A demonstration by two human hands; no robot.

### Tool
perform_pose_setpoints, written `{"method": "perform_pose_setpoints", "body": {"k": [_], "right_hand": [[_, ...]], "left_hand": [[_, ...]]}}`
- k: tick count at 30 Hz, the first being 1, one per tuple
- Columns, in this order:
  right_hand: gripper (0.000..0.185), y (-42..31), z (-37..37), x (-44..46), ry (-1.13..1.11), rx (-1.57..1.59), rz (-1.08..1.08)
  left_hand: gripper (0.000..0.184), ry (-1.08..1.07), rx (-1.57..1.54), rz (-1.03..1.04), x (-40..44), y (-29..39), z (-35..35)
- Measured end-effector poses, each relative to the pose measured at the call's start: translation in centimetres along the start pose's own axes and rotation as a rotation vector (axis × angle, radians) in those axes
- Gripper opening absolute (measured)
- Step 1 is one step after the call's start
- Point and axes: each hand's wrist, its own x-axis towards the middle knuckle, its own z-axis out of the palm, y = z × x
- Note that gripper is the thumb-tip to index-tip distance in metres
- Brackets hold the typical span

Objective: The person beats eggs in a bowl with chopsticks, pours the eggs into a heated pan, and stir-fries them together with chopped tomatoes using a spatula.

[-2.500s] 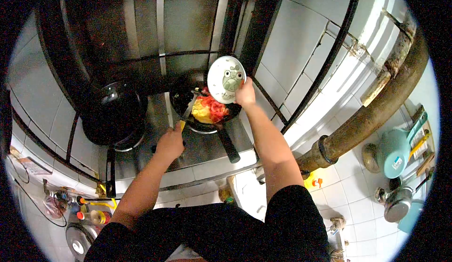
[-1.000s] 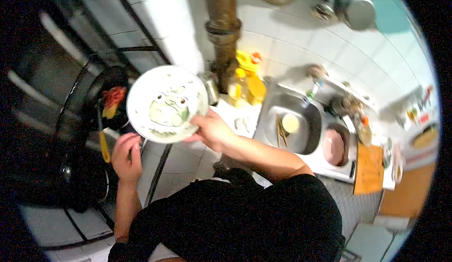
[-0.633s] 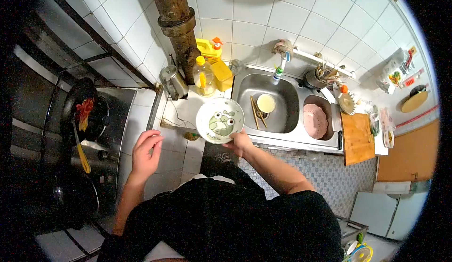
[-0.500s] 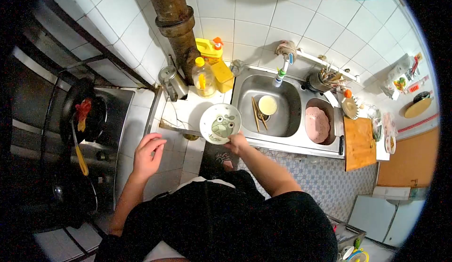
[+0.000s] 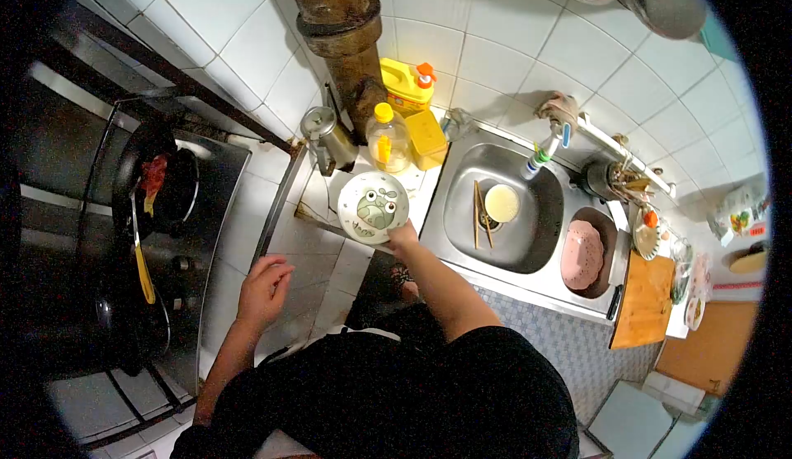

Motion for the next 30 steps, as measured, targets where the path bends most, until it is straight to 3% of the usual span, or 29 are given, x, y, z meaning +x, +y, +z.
{"method": "perform_pose_setpoints", "body": {"k": [5, 13, 16, 23, 25, 28, 30], "right_hand": [[0.047, -0.4, 1.1, -0.8, -0.017, -0.052, -0.103], [0.049, 0.7, 4.6, -0.3, -0.124, 0.014, 0.029], [0.049, 2.4, 4.0, 1.6, -0.077, 0.006, 0.049], [0.043, 1.9, 3.2, 2.1, -0.069, 0.129, 0.001], [0.038, 2.4, 2.4, 3.8, -0.078, 0.047, 0.001], [0.031, 4.3, 1.1, 7.1, -0.006, 0.033, 0.001], [0.033, 4.4, -0.3, 7.5, -0.189, -0.353, -0.209]], "left_hand": [[0.016, 0.032, -0.027, -0.068, -0.4, -0.4, -0.6], [0.015, 0.099, -0.056, -0.043, -0.3, -1.8, -1.2], [0.015, 0.072, -0.053, -0.143, -0.4, -1.5, -1.8], [0.015, 0.098, -0.007, -0.149, -1.1, -2.4, -2.5], [0.016, 0.082, -0.020, -0.251, -0.9, -1.6, -3.1], [0.018, 0.145, 0.019, -0.205, -0.6, -1.1, -4.2], [0.020, 0.297, 0.132, -0.116, -0.5, -0.5, -6.3]]}}
